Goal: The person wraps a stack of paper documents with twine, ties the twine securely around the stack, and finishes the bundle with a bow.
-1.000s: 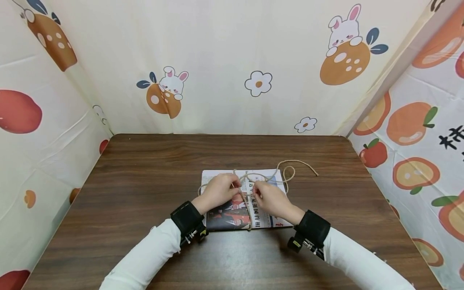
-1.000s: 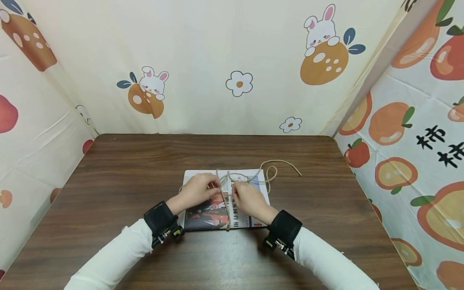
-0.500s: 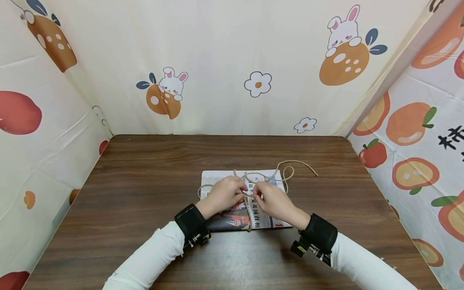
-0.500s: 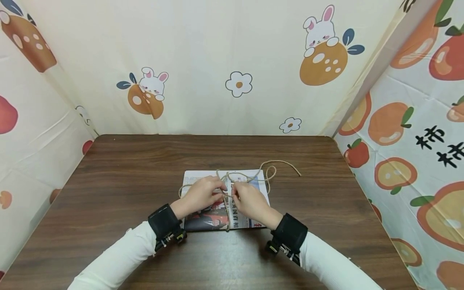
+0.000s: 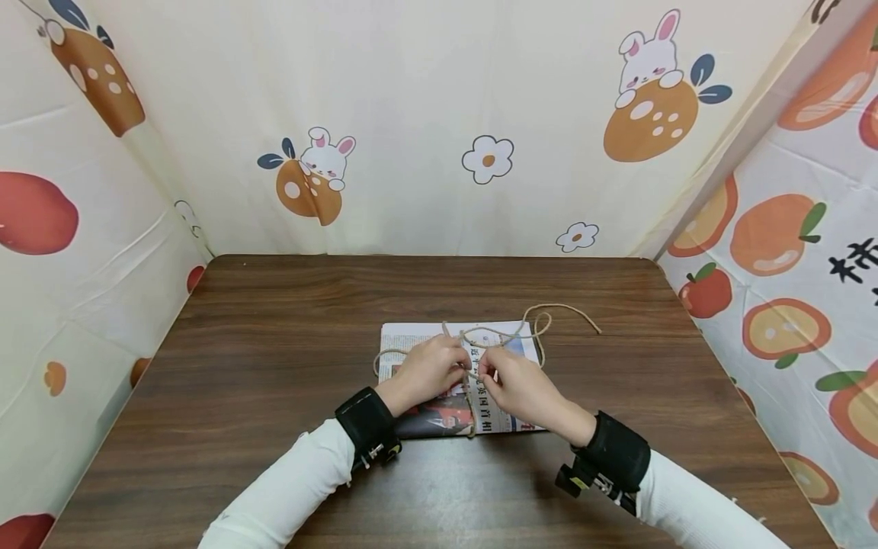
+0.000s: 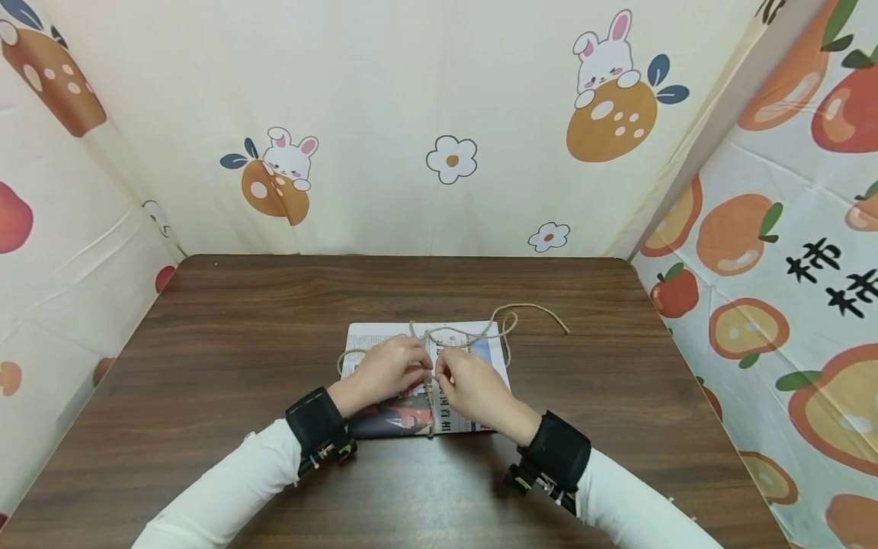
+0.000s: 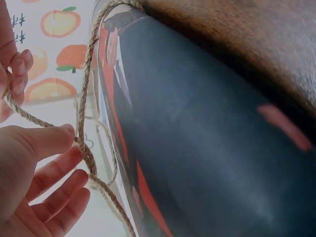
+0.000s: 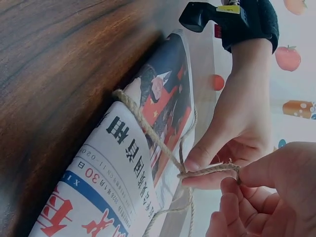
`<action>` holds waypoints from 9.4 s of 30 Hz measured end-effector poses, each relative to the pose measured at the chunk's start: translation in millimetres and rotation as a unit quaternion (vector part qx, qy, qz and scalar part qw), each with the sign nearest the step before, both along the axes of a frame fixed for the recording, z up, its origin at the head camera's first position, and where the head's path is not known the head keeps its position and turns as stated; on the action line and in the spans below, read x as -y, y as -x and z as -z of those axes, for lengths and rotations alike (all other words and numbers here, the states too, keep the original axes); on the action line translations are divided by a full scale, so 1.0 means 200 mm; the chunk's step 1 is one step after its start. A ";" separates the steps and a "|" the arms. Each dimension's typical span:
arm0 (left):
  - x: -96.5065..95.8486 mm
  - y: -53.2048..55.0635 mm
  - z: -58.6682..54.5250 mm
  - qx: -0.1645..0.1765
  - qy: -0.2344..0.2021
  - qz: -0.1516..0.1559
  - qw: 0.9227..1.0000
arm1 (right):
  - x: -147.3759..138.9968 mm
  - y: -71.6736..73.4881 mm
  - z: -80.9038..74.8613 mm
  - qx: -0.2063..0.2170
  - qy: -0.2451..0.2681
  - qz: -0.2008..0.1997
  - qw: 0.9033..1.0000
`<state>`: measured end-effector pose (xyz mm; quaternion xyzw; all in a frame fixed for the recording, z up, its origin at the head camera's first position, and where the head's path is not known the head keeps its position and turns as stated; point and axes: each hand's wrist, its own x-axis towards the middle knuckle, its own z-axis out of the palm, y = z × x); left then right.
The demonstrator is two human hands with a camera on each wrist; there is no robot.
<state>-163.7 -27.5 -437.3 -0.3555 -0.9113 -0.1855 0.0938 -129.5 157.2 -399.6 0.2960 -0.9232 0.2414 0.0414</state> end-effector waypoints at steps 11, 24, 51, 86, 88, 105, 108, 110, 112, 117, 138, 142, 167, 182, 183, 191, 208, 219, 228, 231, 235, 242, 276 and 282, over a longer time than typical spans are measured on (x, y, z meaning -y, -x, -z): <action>0.01 -0.01 0.01 -0.007 -0.007 0.015 1.000 | -0.05 0.08 0.00 0.028 -0.014 0.025 0.999; -0.02 -0.05 -0.05 -0.007 -0.012 0.034 0.999 | -0.21 0.31 0.05 -0.058 -0.024 0.060 0.996; -0.08 -0.20 -0.13 -0.029 -0.030 0.104 0.994 | -0.30 0.48 0.21 -0.179 -0.146 0.023 0.973; -0.05 -0.23 -0.06 -0.012 -0.029 0.101 0.994 | -0.29 0.53 0.26 -0.193 -0.188 0.000 0.963; -0.05 -0.23 -0.07 -0.008 -0.031 0.101 0.994 | -0.29 0.53 0.24 -0.187 -0.184 0.009 0.965; 0.03 -0.29 -0.13 -0.005 -0.101 0.082 0.992 | -0.36 0.59 0.18 -0.155 -0.182 0.123 0.963; 0.04 -0.30 -0.15 0.011 -0.108 0.085 0.990 | -0.38 0.60 0.19 -0.147 -0.185 0.132 0.963; 0.04 -0.32 -0.17 0.015 -0.109 0.088 0.990 | -0.39 0.60 0.20 -0.144 -0.185 0.137 0.962; 0.04 -0.34 -0.18 0.012 -0.108 0.092 0.990 | -0.40 0.61 0.20 -0.142 -0.188 0.141 0.962; 0.04 -0.36 -0.21 0.009 -0.128 0.104 0.986 | -0.41 0.61 0.21 -0.129 -0.189 0.147 0.962; 0.10 -0.32 -0.04 0.114 -0.093 -0.076 0.986 | -0.35 0.53 0.26 -0.114 -0.199 0.044 0.972; 0.12 -0.35 -0.03 0.100 -0.073 -0.047 0.991 | -0.36 0.53 0.26 -0.122 -0.188 0.033 0.974; 0.24 -0.33 0.05 0.020 0.042 0.002 0.999 | -0.41 0.48 0.32 -0.048 -0.121 0.013 0.991; 0.35 -0.19 0.08 -0.005 0.036 -0.021 0.999 | -0.45 0.46 0.37 -0.043 -0.084 0.005 0.996; 0.36 -0.18 0.08 -0.004 0.037 -0.024 0.999 | -0.45 0.46 0.37 -0.041 -0.082 0.003 0.996; 0.40 -0.09 0.07 0.006 0.053 -0.032 0.998 | -0.45 0.44 0.35 -0.022 -0.080 -0.003 0.997; 0.42 0.06 0.04 0.034 0.091 -0.054 0.994 | -0.45 0.36 0.36 0.045 -0.064 -0.081 0.994; 0.41 0.14 0.02 0.060 0.125 -0.054 0.989 | -0.42 0.30 0.34 0.073 -0.058 -0.152 0.984; 0.41 0.13 0.03 0.059 0.109 -0.061 0.991 | -0.41 0.31 0.33 0.030 -0.070 -0.138 0.987; 0.41 0.11 0.03 0.048 0.107 -0.062 0.991 | -0.40 0.34 0.33 -0.022 -0.070 -0.119 0.990; 0.42 0.06 0.03 0.036 0.105 -0.071 0.991 | -0.37 0.38 0.33 -0.063 -0.070 -0.098 0.991; 0.45 -0.05 0.03 0.052 0.112 -0.084 0.989 | -0.29 0.45 0.31 -0.047 -0.069 -0.094 0.992; 0.35 -0.04 0.02 0.076 0.128 -0.087 0.985 | -0.34 0.38 0.32 -0.007 -0.056 -0.085 0.995; 0.37 -0.05 0.02 0.078 0.108 -0.080 0.988 | -0.36 0.38 0.33 -0.032 -0.053 -0.090 0.994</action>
